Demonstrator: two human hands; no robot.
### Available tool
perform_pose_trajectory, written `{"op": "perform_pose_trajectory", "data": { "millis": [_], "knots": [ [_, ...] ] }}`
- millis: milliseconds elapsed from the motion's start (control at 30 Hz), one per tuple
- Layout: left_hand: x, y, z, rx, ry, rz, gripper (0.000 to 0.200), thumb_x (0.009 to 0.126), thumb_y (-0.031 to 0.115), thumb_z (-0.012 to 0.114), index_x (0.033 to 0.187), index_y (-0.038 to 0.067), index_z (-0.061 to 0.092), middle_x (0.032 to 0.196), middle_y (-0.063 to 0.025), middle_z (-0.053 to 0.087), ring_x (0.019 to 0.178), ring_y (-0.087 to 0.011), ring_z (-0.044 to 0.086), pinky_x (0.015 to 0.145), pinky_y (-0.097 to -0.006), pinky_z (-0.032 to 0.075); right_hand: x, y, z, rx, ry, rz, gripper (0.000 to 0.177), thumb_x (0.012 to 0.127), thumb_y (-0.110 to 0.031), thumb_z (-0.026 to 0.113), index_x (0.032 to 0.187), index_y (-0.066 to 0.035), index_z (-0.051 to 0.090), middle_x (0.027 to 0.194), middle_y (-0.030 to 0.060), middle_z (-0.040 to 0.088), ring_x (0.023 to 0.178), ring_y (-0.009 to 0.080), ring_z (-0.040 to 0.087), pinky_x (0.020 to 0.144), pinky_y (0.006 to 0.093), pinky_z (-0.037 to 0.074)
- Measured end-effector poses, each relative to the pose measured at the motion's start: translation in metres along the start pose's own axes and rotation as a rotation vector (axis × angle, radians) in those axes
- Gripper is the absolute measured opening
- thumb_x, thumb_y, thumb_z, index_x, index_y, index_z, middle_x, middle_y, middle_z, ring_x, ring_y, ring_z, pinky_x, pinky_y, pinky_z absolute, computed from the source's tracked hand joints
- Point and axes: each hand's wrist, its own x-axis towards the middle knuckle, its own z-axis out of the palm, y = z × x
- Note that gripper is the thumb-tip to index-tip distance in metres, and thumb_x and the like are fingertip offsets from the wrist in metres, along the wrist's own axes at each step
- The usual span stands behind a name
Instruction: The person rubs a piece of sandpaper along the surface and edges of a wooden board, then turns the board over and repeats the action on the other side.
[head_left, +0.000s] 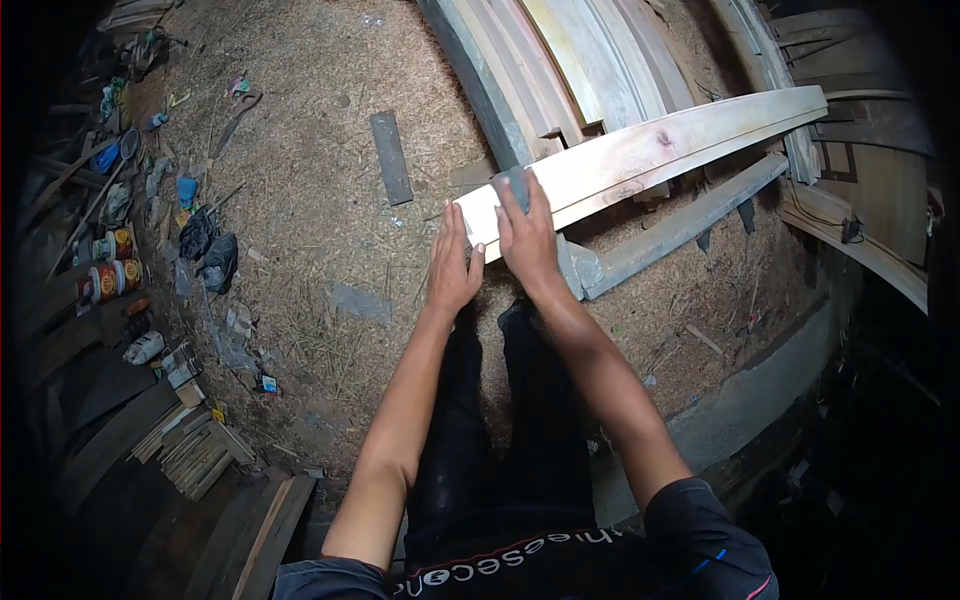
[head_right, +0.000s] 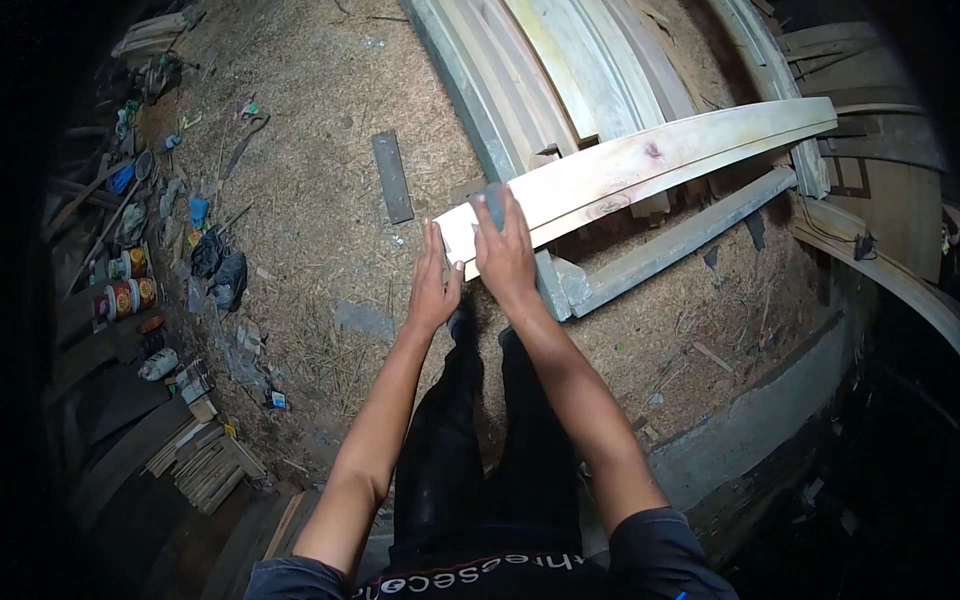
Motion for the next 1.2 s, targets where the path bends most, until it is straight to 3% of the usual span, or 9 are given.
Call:
{"op": "perform_pose_trajectory", "data": {
  "millis": [67, 233, 467, 533, 633, 900, 1000, 1100, 1200],
  "knots": [
    [0.001, -0.004, 0.001, 0.018, -0.035, 0.033, 0.072, 0.103, 0.015, 0.048, 0.162, -0.005, 0.013, 0.168, -0.0298, 0.015, 0.156, -0.044, 0.018, 0.124, -0.0526, 0.021, -0.014, -0.013, 0.003, 0.009, -0.03, -0.006, 0.048, 0.096, -0.009, 0.061, 0.143, -0.007, 0.058, 0.147, 0.0346, 0.046, 0.135, 0.0494, 0.049, 0.112, 0.0516, 0.043],
    [0.0, -0.003, 0.002, 0.074, -0.085, 0.007, 0.072, 0.103, 0.017, 0.045, 0.163, -0.004, 0.011, 0.169, -0.0296, 0.012, 0.157, -0.0427, 0.016, 0.124, -0.0574, 0.017, -0.021, -0.015, -0.001, 0.032, -0.045, -0.023, 0.046, 0.097, -0.01, 0.061, 0.142, -0.006, 0.059, 0.145, 0.0339, 0.048, 0.137, 0.0484, 0.049, 0.112, 0.0513, 0.044],
    [0.012, 0.013, -0.002, 0.292, -0.024, -0.001, 0.066, 0.101, 0.019, 0.051, 0.158, -0.003, 0.027, 0.165, -0.0243, 0.029, 0.154, -0.0386, 0.028, 0.124, -0.0577, 0.019, 0.007, 0.015, -0.018, 0.005, 0.048, 0.175, 0.048, 0.097, -0.013, 0.064, 0.144, -0.011, 0.058, 0.148, 0.0318, 0.046, 0.134, 0.0476, 0.05, 0.113, 0.0495, 0.044],
    [0.016, 0.01, 0.002, 0.343, 0.028, 0.034, 0.059, 0.099, 0.019, 0.054, 0.152, -0.002, 0.04, 0.161, -0.0212, 0.038, 0.15, -0.0364, 0.035, 0.122, -0.0573, 0.024, -0.005, 0.003, -0.011, 0.064, 0.002, 0.112, 0.05, 0.094, -0.012, 0.067, 0.143, -0.012, 0.059, 0.147, 0.0309, 0.047, 0.134, 0.047, 0.05, 0.111, 0.0497, 0.045],
    [0.017, 0.006, 0.007, 0.298, 0.103, 0.071, 0.056, 0.096, 0.018, 0.057, 0.147, -0.001, 0.046, 0.154, -0.0202, 0.045, 0.146, -0.0358, 0.04, 0.12, -0.0561, 0.027, -0.018, -0.005, -0.009, 0.072, -0.055, 0.009, 0.049, 0.093, -0.013, 0.069, 0.141, -0.013, 0.061, 0.144, 0.0293, 0.049, 0.134, 0.0456, 0.051, 0.111, 0.0501, 0.046],
    [0.018, 0.008, 0.017, 0.314, 0.166, 0.09, 0.055, 0.095, 0.014, 0.058, 0.146, -0.002, 0.045, 0.148, -0.0212, 0.048, 0.142, -0.0378, 0.042, 0.12, -0.0547, 0.028, 0.013, 0.042, -0.02, -0.101, 0.122, 0.036, 0.051, 0.091, -0.012, 0.07, 0.141, -0.013, 0.061, 0.136, 0.0332, 0.054, 0.12, 0.0466, 0.057, 0.102, 0.0522, 0.047],
    [0.022, 0.012, 0.024, 0.328, 0.194, 0.091, 0.054, 0.097, 0.013, 0.057, 0.146, -0.003, 0.044, 0.149, -0.0223, 0.046, 0.142, -0.0396, 0.041, 0.12, -0.0543, 0.027, -0.011, 0.024, 0.0, 0.012, 0.079, -0.014, 0.06, 0.087, -0.014, 0.075, 0.144, -0.016, 0.059, 0.135, 0.032, 0.055, 0.122, 0.0471, 0.055, 0.103, 0.0518, 0.047],
    [0.018, 0.014, 0.03, 0.339, 0.178, 0.059, 0.057, 0.099, 0.015, 0.055, 0.15, -0.004, 0.04, 0.152, -0.0225, 0.044, 0.145, -0.0389, 0.038, 0.122, -0.0536, 0.024, -0.018, 0.011, -0.009, 0.033, 0.006, -0.072, 0.052, 0.09, -0.014, 0.07, 0.142, -0.015, 0.062, 0.132, 0.0303, 0.057, 0.118, 0.0467, 0.057, 0.102, 0.0527, 0.047],
    [0.016, 0.017, 0.031, 0.408, 0.138, -0.013, 0.058, 0.102, 0.019, 0.051, 0.154, -0.002, 0.036, 0.158, -0.0193, 0.038, 0.149, -0.0351, 0.034, 0.121, -0.0555, 0.024, 0.001, 0.047, -0.019, 0.007, -0.003, -0.016, 0.047, 0.093, -0.015, 0.068, 0.14, -0.012, 0.063, 0.132, 0.0313, 0.055, 0.118, 0.0459, 0.056, 0.102, 0.0526, 0.047]
  ]
}}
